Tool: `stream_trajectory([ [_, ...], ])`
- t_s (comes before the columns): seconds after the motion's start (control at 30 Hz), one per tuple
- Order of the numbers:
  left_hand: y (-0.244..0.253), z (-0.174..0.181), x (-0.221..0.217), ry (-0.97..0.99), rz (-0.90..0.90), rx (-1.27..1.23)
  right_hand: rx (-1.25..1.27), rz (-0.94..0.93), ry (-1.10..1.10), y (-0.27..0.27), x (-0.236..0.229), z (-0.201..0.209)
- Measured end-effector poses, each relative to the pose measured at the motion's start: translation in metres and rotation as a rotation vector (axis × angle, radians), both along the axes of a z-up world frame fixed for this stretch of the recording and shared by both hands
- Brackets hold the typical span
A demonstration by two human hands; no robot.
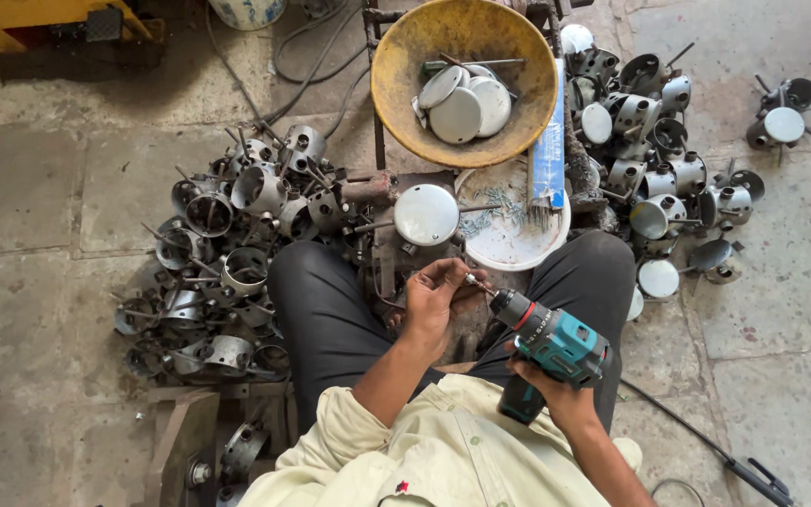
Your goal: The person sits cross-legged and uses a cordless drill to drive screws into white circular metal caps, securing them to cylindrical metal housings. They repeatedly pick up caps and housings, align them, and fasten them together before placing the assembled units into a yellow bowl.
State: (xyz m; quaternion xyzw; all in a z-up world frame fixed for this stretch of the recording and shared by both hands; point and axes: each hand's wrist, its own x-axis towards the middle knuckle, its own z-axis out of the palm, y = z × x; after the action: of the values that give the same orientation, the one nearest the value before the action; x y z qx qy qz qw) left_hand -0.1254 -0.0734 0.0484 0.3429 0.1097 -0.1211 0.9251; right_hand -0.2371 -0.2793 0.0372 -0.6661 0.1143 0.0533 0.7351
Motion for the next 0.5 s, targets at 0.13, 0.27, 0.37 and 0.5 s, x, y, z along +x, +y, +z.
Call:
stream_trajectory([
  [0.13, 0.012, 0.001, 0.003, 0.004, -0.107, 0.140, -0.274, 0.089, -0.090, -0.009, -0.003, -0.010],
  [0.27, 0.020, 0.000, 0.003, 0.051, -0.278, 0.129, -0.661, 0.256, -0.351, -0.018, -0.003, -0.008],
  [0.37, 0.013, -0.004, 0.004, 0.021, -0.300, 0.080, -0.263, 0.091, -0.076, 0.001, -0.010, -0.005],
  [0.5, 0.001, -0.006, 0.022, -0.187, -0.320, 0.176, 0.138, -0.077, 0.102, 0.010, 0.004, 0.005],
])
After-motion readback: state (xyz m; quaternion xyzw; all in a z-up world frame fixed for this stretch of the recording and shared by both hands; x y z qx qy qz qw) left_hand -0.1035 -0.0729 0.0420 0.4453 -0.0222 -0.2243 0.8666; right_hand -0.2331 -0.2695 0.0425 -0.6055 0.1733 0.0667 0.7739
